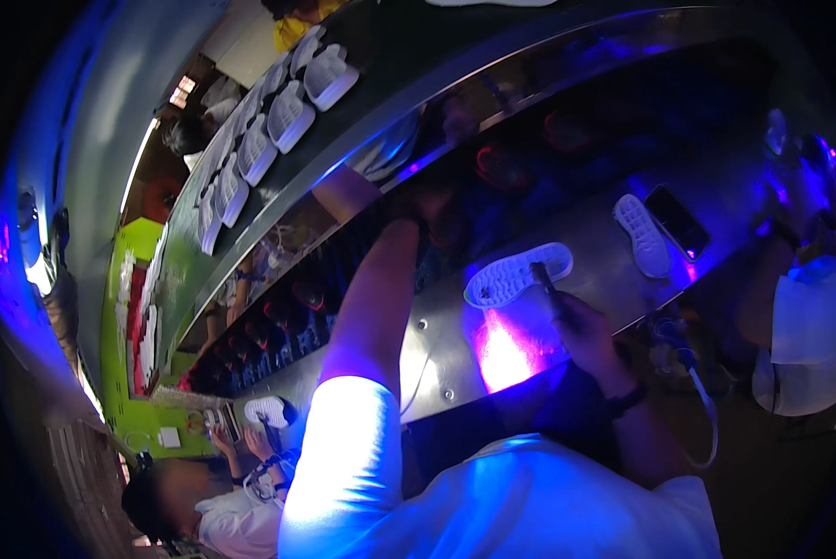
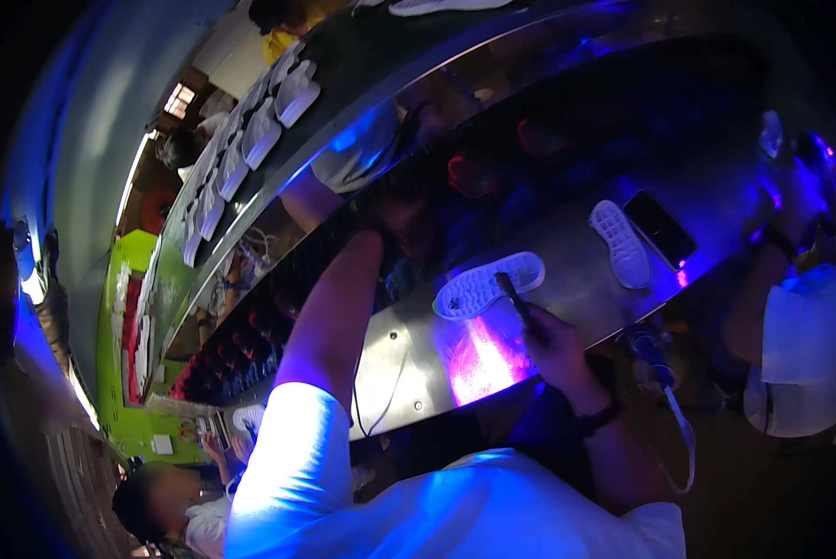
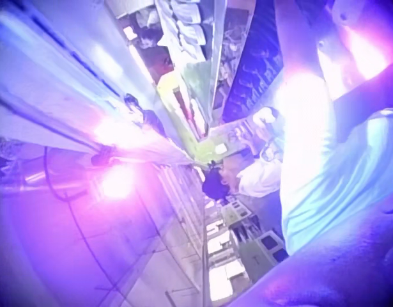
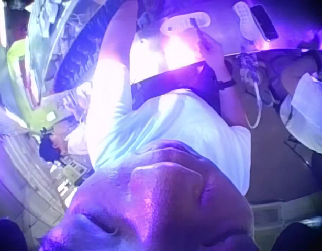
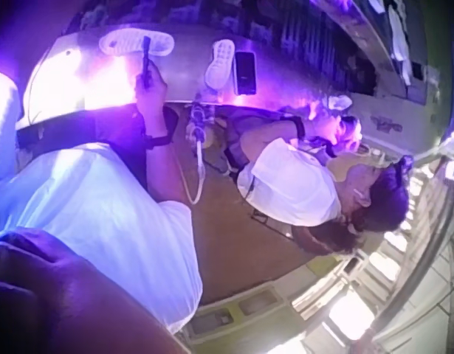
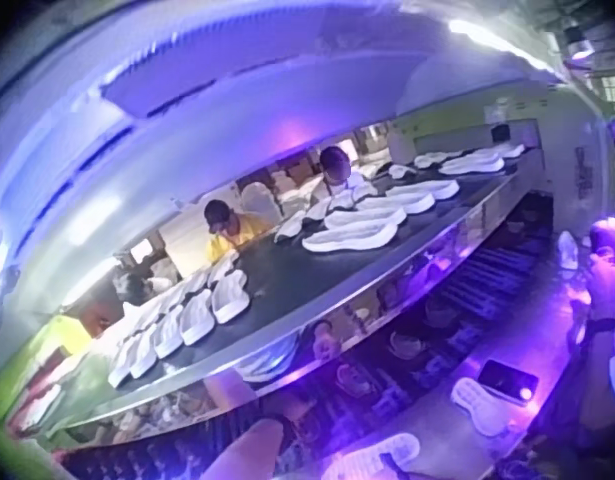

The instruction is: Brushing adhesive or primer onto the edges of shoe uppers on an assembly line.

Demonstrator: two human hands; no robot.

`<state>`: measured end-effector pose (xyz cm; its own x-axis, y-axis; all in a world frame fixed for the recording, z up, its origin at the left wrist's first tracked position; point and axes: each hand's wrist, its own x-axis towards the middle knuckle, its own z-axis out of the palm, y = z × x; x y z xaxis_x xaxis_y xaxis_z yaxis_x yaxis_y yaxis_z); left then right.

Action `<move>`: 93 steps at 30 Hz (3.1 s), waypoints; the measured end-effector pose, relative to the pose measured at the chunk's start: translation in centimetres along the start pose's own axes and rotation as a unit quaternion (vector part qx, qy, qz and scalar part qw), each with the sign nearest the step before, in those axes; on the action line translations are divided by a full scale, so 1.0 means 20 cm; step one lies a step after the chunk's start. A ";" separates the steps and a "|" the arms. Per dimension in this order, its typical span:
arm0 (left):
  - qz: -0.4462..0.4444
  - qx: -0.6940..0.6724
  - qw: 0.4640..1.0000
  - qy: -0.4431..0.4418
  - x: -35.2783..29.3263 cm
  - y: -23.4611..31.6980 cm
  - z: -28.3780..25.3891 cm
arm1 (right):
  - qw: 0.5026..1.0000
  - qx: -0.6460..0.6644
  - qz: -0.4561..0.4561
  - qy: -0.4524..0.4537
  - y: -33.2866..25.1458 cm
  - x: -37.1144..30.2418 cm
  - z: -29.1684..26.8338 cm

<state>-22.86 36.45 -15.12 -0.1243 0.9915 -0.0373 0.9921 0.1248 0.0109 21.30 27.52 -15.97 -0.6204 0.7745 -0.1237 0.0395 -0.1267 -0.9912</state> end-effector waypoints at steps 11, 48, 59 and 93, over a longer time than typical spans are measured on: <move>-0.242 -0.412 0.877 0.050 -0.38 -0.08 -0.01 | 0.998 -0.056 -0.016 0.006 0.03 0.01 0.01; -0.261 -0.652 0.712 0.005 -0.06 0.22 0.20 | 0.997 -0.034 -0.029 0.060 0.10 0.01 -0.04; -0.328 -0.706 0.624 -0.067 -1.90 0.63 -0.25 | 1.000 0.018 0.000 0.007 0.02 0.06 -0.05; -0.053 -0.247 0.931 0.264 -2.16 1.14 -0.16 | 0.954 -0.242 -0.012 -0.176 -0.20 -0.19 0.38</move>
<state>5.01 -3.52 -10.07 -0.3412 0.8360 0.4298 0.8615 0.0952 0.4987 17.55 20.31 -11.17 -0.8468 0.5065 -0.1622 0.3271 0.2554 -0.9098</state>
